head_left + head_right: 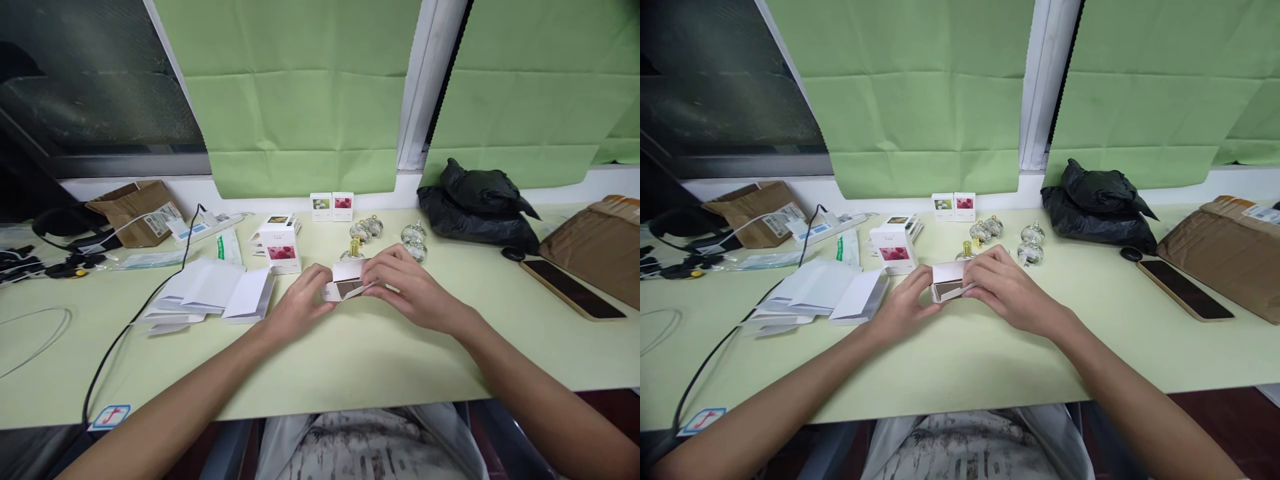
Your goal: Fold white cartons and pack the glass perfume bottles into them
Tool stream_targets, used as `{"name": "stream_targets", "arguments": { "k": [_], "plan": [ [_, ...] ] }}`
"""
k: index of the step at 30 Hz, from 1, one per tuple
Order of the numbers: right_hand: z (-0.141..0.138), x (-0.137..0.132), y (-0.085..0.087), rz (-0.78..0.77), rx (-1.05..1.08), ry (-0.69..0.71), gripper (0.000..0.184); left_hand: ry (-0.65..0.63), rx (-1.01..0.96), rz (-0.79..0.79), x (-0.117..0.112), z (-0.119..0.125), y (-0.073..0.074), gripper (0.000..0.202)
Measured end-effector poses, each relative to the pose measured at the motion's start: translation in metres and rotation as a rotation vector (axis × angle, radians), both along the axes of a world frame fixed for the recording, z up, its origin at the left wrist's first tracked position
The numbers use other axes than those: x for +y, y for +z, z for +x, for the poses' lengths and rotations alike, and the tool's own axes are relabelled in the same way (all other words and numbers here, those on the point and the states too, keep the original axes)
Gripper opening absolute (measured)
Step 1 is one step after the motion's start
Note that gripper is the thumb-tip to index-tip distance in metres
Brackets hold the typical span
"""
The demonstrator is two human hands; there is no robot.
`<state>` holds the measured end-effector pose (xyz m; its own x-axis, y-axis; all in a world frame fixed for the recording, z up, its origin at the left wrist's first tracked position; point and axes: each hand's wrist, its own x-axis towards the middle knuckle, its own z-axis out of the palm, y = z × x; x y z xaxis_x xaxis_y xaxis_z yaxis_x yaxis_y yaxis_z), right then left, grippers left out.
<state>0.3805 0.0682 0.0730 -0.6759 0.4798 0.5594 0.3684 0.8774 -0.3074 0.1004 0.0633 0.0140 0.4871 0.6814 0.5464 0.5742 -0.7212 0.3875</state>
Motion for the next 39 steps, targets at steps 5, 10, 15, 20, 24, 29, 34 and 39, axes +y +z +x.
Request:
{"name": "stream_targets", "arguments": {
  "k": [5,10,15,20,24,29,34,39],
  "plan": [
    [0.001,-0.001,0.001,0.000,-0.014,-0.021,0.011,-0.004,-0.020,0.011,0.002,0.000,-0.006,0.044],
    [-0.001,-0.003,-0.007,0.078,-0.078,-0.082,0.011,-0.020,-0.069,0.000,0.002,-0.001,-0.007,0.036],
    [-0.001,-0.004,-0.012,0.122,-0.096,-0.034,0.009,-0.007,-0.078,-0.118,0.002,0.000,-0.007,0.034],
    [0.000,-0.003,-0.009,0.134,-0.071,-0.040,0.009,0.044,-0.115,-0.268,0.001,0.005,-0.009,0.036],
    [-0.001,-0.004,-0.012,0.177,-0.114,-0.063,0.011,0.084,-0.120,-0.298,0.000,0.008,-0.008,0.036],
    [-0.001,-0.003,-0.016,0.207,-0.123,-0.086,0.011,0.130,-0.156,-0.407,0.001,0.011,-0.006,0.045],
    [0.000,-0.003,-0.017,0.230,-0.108,-0.086,0.022,0.128,-0.164,-0.403,0.002,0.011,-0.008,0.046],
    [-0.003,-0.001,-0.023,0.283,-0.080,-0.114,0.033,0.034,-0.237,-0.417,0.002,0.014,-0.006,0.054]
  ]
}}
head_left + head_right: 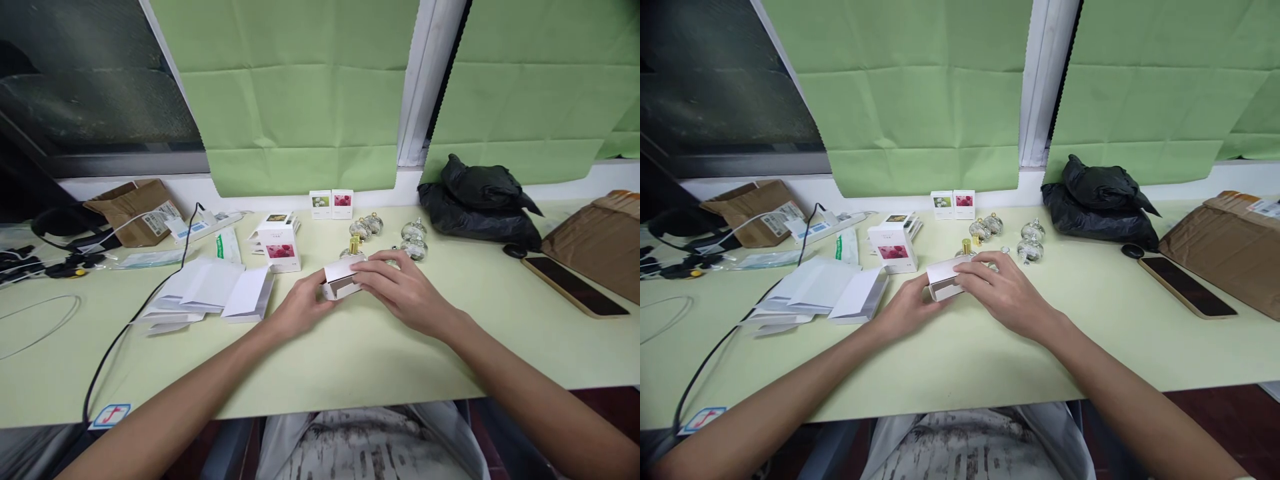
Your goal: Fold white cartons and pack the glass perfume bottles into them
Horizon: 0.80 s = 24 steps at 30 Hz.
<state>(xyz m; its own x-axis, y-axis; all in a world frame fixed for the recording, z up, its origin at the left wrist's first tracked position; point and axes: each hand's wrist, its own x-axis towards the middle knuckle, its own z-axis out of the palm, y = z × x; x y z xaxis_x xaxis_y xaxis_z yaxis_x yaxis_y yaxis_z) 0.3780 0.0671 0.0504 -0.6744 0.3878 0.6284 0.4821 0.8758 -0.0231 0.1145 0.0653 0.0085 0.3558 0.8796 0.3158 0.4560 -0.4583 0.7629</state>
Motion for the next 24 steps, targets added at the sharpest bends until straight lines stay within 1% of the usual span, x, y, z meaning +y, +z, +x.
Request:
{"name": "stream_targets", "arguments": {
  "k": [3,7,11,14,18,21,24],
  "plan": [
    [-0.0019,0.0011,-0.0006,-0.017,0.034,0.018,0.032,-0.028,-0.087,-0.037,0.0004,0.0024,0.0007,0.055],
    [-0.0033,0.0010,0.0014,-0.031,0.042,0.024,0.031,-0.052,-0.154,-0.094,-0.0001,0.0038,0.0000,0.056],
    [-0.0026,0.0033,0.0009,-0.049,0.063,-0.004,0.038,-0.098,-0.165,-0.161,-0.0024,0.0040,0.0009,0.053],
    [-0.0009,0.0064,-0.0005,-0.075,0.097,0.004,0.046,-0.062,-0.142,-0.171,-0.0035,0.0038,0.0021,0.048],
    [0.0008,0.0084,-0.0009,-0.090,0.129,0.005,0.048,-0.040,-0.127,-0.192,-0.0044,0.0032,0.0029,0.047],
    [0.0007,0.0085,0.0007,-0.131,0.150,-0.004,0.047,-0.017,-0.115,-0.165,-0.0054,0.0022,0.0036,0.056],
    [0.0007,0.0086,0.0039,-0.206,0.153,-0.009,0.039,0.018,-0.108,-0.084,-0.0060,0.0007,0.0045,0.077]
  ]
}}
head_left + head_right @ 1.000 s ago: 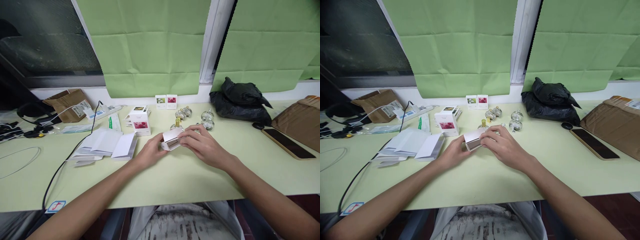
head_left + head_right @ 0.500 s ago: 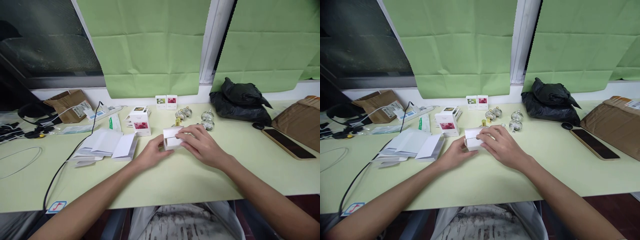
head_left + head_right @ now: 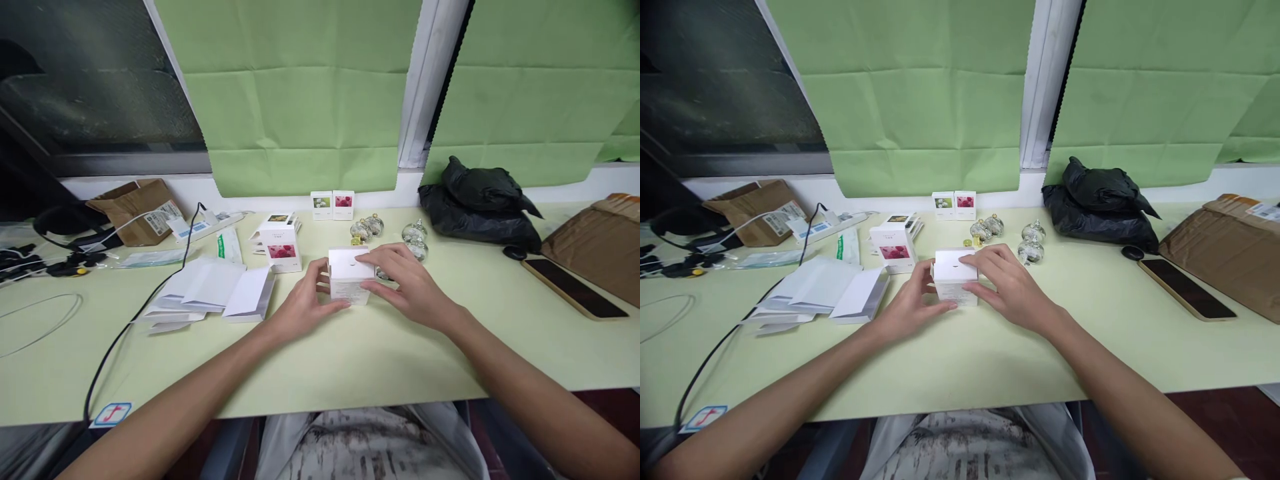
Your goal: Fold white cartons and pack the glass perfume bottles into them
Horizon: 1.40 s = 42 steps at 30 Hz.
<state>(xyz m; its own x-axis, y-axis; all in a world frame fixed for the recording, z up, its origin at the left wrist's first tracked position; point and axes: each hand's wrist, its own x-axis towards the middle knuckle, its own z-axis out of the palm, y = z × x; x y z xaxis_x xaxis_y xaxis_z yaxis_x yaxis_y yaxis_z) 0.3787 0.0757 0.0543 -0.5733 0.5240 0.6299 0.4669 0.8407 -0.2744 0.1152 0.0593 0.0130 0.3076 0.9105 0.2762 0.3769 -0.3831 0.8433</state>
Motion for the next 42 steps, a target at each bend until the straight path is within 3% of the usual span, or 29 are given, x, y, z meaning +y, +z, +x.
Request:
{"name": "stream_targets", "arguments": {
  "k": [3,6,9,16,23,29,34,37,42],
  "plan": [
    [0.000,0.000,0.004,-0.106,0.026,-0.010,0.030,0.004,0.030,0.029,0.000,-0.001,0.001,0.072],
    [0.000,0.001,0.010,-0.190,0.038,-0.025,0.023,-0.018,0.057,-0.055,0.000,-0.001,0.002,0.054],
    [-0.002,0.003,0.016,-0.212,0.004,-0.026,0.016,-0.040,0.042,-0.097,0.000,-0.001,0.003,0.048],
    [-0.003,0.004,0.025,-0.219,-0.020,0.012,0.014,-0.096,0.015,-0.129,0.001,-0.001,0.000,0.071],
    [-0.002,0.008,0.018,-0.318,0.091,-0.009,0.012,-0.213,-0.018,-0.188,0.003,0.001,0.003,0.088],
    [0.002,0.010,0.019,-0.385,0.095,0.064,0.019,-0.234,0.048,-0.262,0.008,0.006,0.003,0.043],
    [0.011,0.009,0.024,-0.401,-0.036,0.055,0.028,-0.205,0.076,-0.216,0.006,0.005,0.007,0.030],
    [0.011,0.004,0.026,-0.346,-0.117,0.048,0.017,-0.208,0.094,-0.165,0.005,0.002,0.015,0.033],
    [0.004,-0.005,0.022,-0.274,-0.199,0.099,0.016,-0.210,0.078,-0.108,0.004,0.001,0.021,0.053]
  ]
}}
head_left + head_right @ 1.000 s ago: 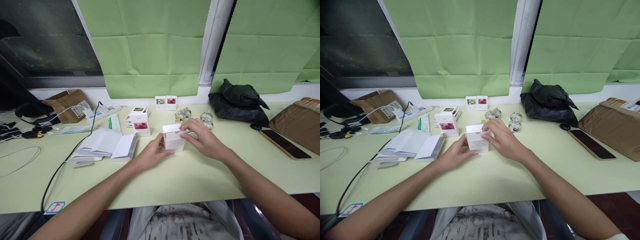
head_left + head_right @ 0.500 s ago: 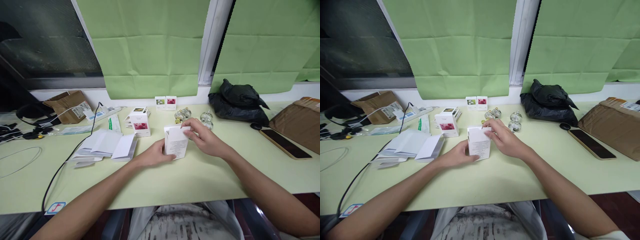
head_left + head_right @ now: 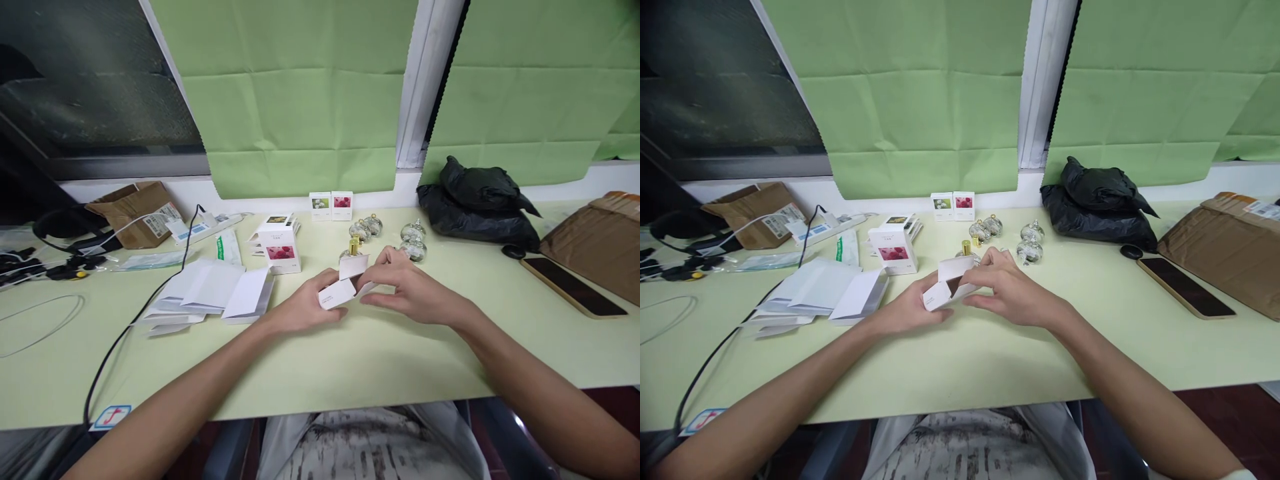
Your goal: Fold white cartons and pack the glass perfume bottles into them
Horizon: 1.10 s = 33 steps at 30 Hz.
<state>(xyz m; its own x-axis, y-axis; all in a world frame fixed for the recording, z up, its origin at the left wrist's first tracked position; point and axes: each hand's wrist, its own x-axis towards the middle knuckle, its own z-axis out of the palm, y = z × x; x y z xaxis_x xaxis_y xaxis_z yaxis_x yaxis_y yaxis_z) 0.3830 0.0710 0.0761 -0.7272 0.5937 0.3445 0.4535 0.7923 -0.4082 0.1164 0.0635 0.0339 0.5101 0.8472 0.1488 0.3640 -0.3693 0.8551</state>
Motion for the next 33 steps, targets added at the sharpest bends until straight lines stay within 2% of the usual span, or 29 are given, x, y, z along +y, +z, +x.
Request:
{"name": "stream_targets", "arguments": {
  "k": [4,10,13,17,25,33],
  "plan": [
    [-0.005,-0.003,-0.003,0.006,-0.021,-0.014,0.020,-0.010,-0.006,-0.031,0.000,-0.001,-0.001,0.061],
    [-0.004,-0.004,0.004,-0.037,0.005,0.036,0.017,-0.123,-0.096,-0.101,0.005,-0.007,-0.005,0.095],
    [-0.002,-0.004,0.007,-0.095,0.034,0.066,0.018,-0.181,-0.103,-0.152,0.006,-0.012,-0.005,0.095],
    [-0.001,-0.003,0.007,-0.140,0.043,0.066,0.019,-0.168,-0.110,-0.200,0.004,-0.013,-0.005,0.092],
    [-0.001,-0.001,0.010,-0.149,-0.010,0.088,0.018,-0.192,-0.214,-0.303,0.011,-0.009,-0.014,0.087],
    [-0.001,-0.004,0.013,-0.124,-0.068,0.114,0.018,-0.199,-0.222,-0.316,0.005,-0.006,-0.012,0.085]
  ]
}}
